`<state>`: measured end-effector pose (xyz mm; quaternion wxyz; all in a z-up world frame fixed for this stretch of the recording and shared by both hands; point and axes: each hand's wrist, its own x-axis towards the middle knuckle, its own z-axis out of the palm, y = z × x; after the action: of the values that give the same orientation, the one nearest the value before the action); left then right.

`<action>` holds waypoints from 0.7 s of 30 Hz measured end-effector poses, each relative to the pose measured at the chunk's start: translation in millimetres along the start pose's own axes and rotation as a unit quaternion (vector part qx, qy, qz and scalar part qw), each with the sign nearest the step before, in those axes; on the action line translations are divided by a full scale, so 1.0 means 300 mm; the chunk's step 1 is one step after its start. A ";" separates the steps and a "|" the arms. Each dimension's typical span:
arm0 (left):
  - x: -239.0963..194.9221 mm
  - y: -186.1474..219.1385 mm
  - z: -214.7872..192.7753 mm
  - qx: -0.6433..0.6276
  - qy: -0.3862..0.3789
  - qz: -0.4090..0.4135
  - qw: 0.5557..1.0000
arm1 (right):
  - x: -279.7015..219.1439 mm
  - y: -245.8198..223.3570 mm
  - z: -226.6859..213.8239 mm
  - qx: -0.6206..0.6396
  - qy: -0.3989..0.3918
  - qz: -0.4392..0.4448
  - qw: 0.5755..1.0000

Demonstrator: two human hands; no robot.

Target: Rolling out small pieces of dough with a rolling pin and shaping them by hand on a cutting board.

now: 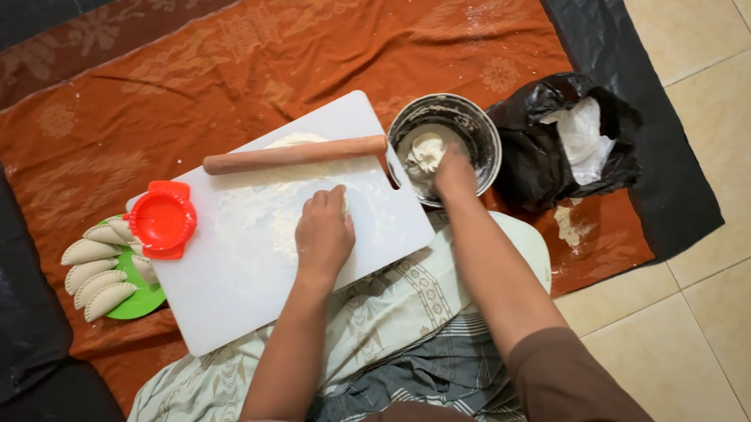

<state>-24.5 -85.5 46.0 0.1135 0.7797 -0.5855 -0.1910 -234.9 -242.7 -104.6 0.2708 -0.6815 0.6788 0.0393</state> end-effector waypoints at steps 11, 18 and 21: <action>0.019 0.079 0.073 0.002 0.020 0.016 1.000 | 0.069 0.055 -0.002 0.129 0.011 0.020 0.991; 0.002 0.078 0.137 0.026 0.084 0.021 0.996 | 0.223 0.179 0.135 0.248 0.023 0.102 0.963; -0.005 0.075 0.145 0.014 0.103 0.028 0.994 | 0.163 0.144 0.083 0.302 0.054 0.105 0.946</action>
<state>-63.1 -88.6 15.9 0.1672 0.7801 -0.5949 -0.0979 -264.2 -273.5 -160.1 0.4216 -0.4935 0.7401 -0.1760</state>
